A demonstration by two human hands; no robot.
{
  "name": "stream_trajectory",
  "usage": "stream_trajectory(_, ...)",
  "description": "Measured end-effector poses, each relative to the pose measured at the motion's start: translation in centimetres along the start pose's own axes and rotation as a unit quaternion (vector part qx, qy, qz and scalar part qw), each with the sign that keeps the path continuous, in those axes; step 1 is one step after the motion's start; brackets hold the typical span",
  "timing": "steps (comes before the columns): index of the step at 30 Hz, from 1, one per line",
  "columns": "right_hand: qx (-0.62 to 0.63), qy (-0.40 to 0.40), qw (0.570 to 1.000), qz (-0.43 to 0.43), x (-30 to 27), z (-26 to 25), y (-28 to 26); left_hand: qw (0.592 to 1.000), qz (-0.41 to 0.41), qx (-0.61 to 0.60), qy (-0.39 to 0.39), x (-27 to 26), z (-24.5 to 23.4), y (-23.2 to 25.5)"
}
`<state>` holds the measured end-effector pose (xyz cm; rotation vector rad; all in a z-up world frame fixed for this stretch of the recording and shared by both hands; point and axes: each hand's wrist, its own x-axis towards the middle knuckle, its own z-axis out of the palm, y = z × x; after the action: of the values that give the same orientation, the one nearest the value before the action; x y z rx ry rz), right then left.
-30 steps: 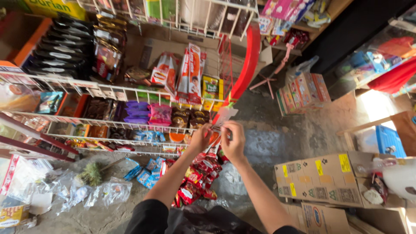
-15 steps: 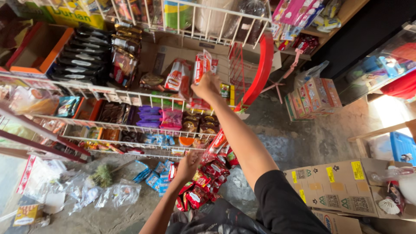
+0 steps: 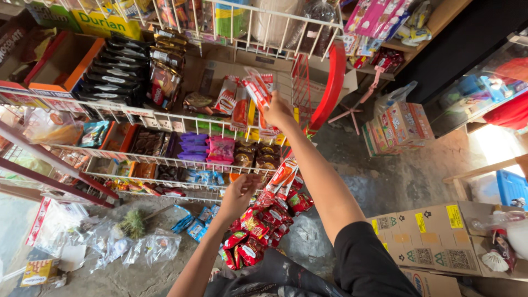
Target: The person takes packaged snack items from a cardboard box and hangs them one by one onto a red wire display rack. The person repeatedly inserts the top of each package into a slot on the rack, building a vertical column of hanging items.
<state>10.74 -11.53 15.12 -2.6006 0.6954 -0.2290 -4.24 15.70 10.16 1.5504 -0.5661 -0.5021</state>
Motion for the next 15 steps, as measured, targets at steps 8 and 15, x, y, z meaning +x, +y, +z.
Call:
stream_trajectory(8,0.128,0.233,0.957,-0.112,-1.6,0.3,4.8,0.999,0.022,-0.044,0.022,2.7,-0.2,3.3)
stream_trajectory(15,0.093,0.242,0.950,-0.172,-11.2,-4.3,0.5,0.997,-0.056,0.018,0.056,5.5,0.5,5.7)
